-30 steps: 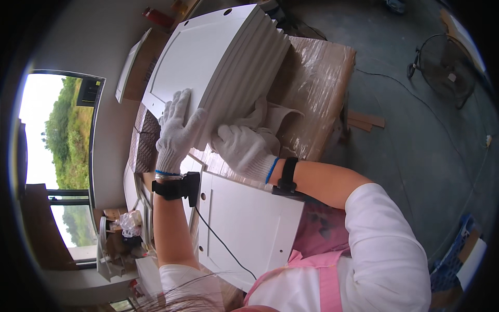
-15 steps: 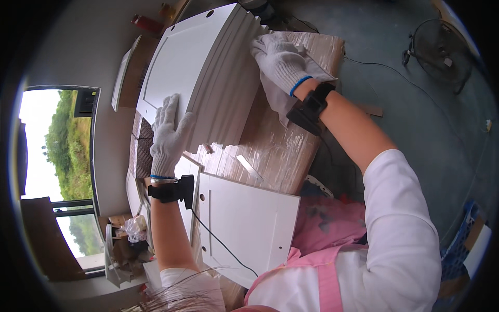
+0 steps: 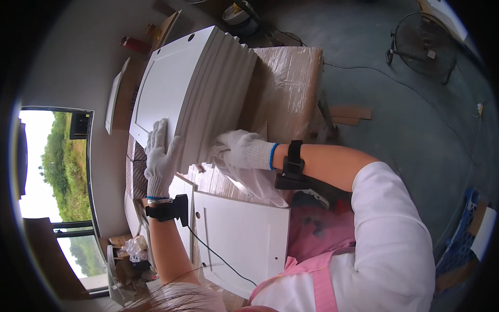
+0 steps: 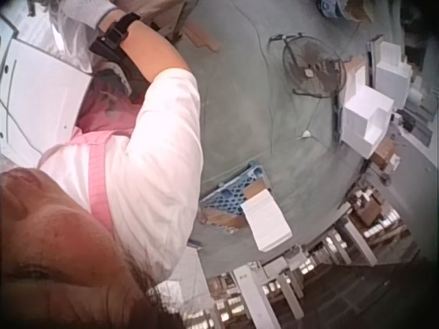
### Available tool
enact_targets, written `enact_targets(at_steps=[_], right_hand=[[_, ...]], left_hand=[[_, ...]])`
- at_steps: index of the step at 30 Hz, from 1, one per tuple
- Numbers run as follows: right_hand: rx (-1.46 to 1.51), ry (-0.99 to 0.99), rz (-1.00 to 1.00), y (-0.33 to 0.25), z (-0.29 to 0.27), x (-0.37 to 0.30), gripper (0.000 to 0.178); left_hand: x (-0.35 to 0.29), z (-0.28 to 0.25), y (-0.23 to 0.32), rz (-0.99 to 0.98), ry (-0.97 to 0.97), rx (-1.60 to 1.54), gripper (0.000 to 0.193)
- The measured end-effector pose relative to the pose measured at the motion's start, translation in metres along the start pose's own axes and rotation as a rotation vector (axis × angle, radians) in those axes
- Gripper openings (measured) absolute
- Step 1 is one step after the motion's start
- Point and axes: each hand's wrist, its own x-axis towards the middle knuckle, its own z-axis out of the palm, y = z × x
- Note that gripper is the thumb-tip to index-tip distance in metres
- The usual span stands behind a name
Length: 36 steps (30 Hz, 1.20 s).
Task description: Cleaning and polishing white cabinet door panels.
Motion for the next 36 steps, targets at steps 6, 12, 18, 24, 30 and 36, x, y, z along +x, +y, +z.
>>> enact_targets(at_steps=[6, 12, 18, 24, 30, 36], right_hand=[[0.21, 0.866, 0.224, 0.036, -0.115, 0.03, 0.04], [-0.553, 0.611, 0.286, -0.004, -0.058, 0.028, 0.04], [-0.14, 0.001, -0.016, -0.018, -0.06, -0.022, 0.043], [0.084, 0.406, 0.166, 0.015, -0.095, -0.004, 0.04], [0.286, 0.41, 0.016, -0.033, -0.114, -0.023, 0.046], [-1.046, 0.5, -0.607, -0.095, -0.075, 0.006, 0.044]], left_hand=[[-0.002, 0.0, 0.002, 0.011, -0.002, -0.001, 0.083], [-0.002, -0.003, 0.004, -0.023, -0.004, -0.017, 0.084], [-0.003, -0.002, 0.001, -0.026, -0.005, -0.03, 0.086], [0.002, -0.003, 0.007, -0.038, -0.025, 0.011, 0.086], [0.001, -0.009, 0.01, -0.05, -0.021, 0.04, 0.083], [0.001, 0.004, -0.001, -0.033, -0.026, 0.048, 0.084]])
